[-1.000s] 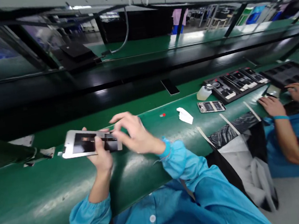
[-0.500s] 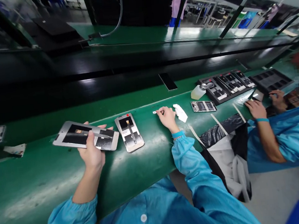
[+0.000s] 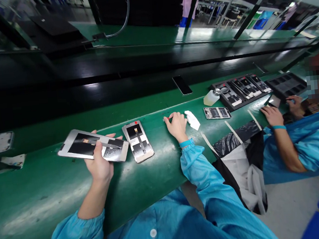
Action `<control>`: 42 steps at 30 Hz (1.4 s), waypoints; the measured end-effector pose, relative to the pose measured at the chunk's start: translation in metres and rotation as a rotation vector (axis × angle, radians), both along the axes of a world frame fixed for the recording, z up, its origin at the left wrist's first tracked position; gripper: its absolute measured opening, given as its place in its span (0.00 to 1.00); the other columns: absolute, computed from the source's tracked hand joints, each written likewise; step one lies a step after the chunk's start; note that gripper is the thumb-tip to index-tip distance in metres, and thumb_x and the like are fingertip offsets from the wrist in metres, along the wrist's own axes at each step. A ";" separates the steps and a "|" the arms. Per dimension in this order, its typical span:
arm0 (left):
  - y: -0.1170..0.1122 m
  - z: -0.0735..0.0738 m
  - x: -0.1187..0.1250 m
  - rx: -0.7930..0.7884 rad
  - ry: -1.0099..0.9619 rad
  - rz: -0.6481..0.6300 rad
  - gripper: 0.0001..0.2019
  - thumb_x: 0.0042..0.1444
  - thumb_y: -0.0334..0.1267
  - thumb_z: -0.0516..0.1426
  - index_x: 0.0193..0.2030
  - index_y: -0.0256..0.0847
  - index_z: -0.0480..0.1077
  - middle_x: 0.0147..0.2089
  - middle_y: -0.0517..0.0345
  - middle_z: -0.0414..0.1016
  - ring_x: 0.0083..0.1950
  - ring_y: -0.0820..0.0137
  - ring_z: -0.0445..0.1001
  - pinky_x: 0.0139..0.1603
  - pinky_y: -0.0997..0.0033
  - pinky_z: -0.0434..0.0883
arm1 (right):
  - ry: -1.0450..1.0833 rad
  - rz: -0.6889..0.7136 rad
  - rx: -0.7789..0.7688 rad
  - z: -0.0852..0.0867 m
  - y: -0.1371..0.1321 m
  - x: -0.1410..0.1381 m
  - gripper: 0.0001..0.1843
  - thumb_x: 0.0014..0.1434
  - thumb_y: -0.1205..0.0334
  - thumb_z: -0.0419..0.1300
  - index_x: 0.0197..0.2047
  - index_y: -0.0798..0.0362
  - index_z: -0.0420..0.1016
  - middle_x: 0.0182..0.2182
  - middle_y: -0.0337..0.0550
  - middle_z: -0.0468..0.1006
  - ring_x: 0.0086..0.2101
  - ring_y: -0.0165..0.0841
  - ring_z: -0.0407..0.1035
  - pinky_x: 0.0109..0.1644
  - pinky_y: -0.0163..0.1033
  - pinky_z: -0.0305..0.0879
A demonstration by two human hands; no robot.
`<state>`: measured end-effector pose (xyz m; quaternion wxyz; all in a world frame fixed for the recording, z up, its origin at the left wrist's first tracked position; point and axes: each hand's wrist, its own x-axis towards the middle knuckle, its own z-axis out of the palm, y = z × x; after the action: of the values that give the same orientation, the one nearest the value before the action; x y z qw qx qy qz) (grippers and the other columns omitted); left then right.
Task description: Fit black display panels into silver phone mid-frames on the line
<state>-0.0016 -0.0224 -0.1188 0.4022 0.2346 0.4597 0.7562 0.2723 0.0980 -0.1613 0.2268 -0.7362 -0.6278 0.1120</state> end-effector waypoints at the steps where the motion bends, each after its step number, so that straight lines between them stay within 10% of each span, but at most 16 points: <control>1: -0.001 0.000 0.000 -0.003 -0.005 -0.010 0.41 0.60 0.60 0.73 0.73 0.43 0.70 0.46 0.48 0.89 0.53 0.47 0.90 0.62 0.42 0.85 | 0.002 -0.009 0.010 0.000 0.000 0.000 0.15 0.73 0.47 0.64 0.44 0.50 0.73 0.49 0.54 0.79 0.52 0.50 0.65 0.56 0.48 0.56; 8: -0.004 0.006 -0.001 0.045 -0.068 -0.090 0.44 0.61 0.63 0.72 0.75 0.41 0.67 0.43 0.51 0.89 0.46 0.52 0.91 0.58 0.47 0.87 | 0.134 -0.067 0.137 0.018 -0.001 0.008 0.15 0.74 0.47 0.57 0.40 0.49 0.70 0.43 0.55 0.78 0.49 0.49 0.68 0.58 0.52 0.62; 13: -0.014 0.011 0.006 0.055 -0.053 -0.196 0.42 0.64 0.73 0.64 0.68 0.39 0.72 0.44 0.44 0.89 0.56 0.48 0.89 0.64 0.45 0.83 | 0.389 0.209 0.191 0.040 -0.022 -0.027 0.31 0.76 0.31 0.47 0.39 0.48 0.75 0.36 0.49 0.78 0.39 0.44 0.72 0.49 0.48 0.71; 18: -0.026 0.012 0.021 0.059 0.121 -0.270 0.46 0.65 0.81 0.55 0.66 0.37 0.77 0.52 0.37 0.89 0.61 0.46 0.87 0.68 0.44 0.81 | 0.838 0.772 -0.140 0.043 -0.059 -0.082 0.33 0.60 0.24 0.71 0.37 0.50 0.88 0.30 0.44 0.84 0.30 0.40 0.76 0.36 0.43 0.74; 22: -0.018 0.023 0.022 0.047 0.350 -0.383 0.52 0.64 0.86 0.46 0.61 0.37 0.81 0.56 0.35 0.87 0.65 0.43 0.84 0.69 0.42 0.80 | 1.004 0.799 -0.397 0.040 -0.073 -0.090 0.33 0.53 0.28 0.79 0.28 0.53 0.85 0.23 0.43 0.82 0.22 0.39 0.75 0.26 0.41 0.74; 27: 0.036 0.078 -0.082 -0.173 0.755 -0.464 0.46 0.66 0.80 0.53 0.69 0.39 0.77 0.68 0.33 0.81 0.75 0.40 0.75 0.76 0.40 0.73 | 1.429 0.534 -0.429 0.044 -0.061 -0.069 0.29 0.54 0.33 0.83 0.43 0.48 0.87 0.31 0.46 0.88 0.33 0.48 0.87 0.43 0.57 0.89; 31: 0.084 0.118 -0.189 -0.605 1.120 -0.371 0.40 0.62 0.57 0.72 0.73 0.33 0.74 0.81 0.27 0.65 0.87 0.26 0.47 0.84 0.21 0.44 | 1.595 0.425 -0.337 0.054 -0.052 -0.064 0.29 0.60 0.37 0.80 0.58 0.42 0.84 0.45 0.47 0.92 0.46 0.50 0.89 0.56 0.65 0.88; 36: 0.107 0.093 -0.221 -1.012 1.382 -0.213 0.28 0.71 0.48 0.68 0.73 0.42 0.73 0.82 0.41 0.63 0.84 0.40 0.58 0.83 0.23 0.56 | 1.640 0.390 -0.282 0.053 -0.047 -0.067 0.32 0.62 0.37 0.79 0.61 0.43 0.81 0.47 0.48 0.92 0.47 0.51 0.89 0.56 0.67 0.88; 42: 0.123 0.062 -0.233 -1.023 1.471 -0.220 0.25 0.73 0.48 0.67 0.71 0.41 0.74 0.74 0.41 0.72 0.72 0.48 0.75 0.72 0.35 0.76 | 1.625 0.379 -0.224 0.048 -0.037 -0.062 0.31 0.65 0.36 0.75 0.61 0.47 0.81 0.49 0.51 0.92 0.45 0.48 0.89 0.52 0.61 0.89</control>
<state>-0.2343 0.1002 -0.0567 0.1319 0.4942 0.8560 0.0754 0.2108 0.0614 -0.1129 0.5109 -0.3271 -0.3674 0.7049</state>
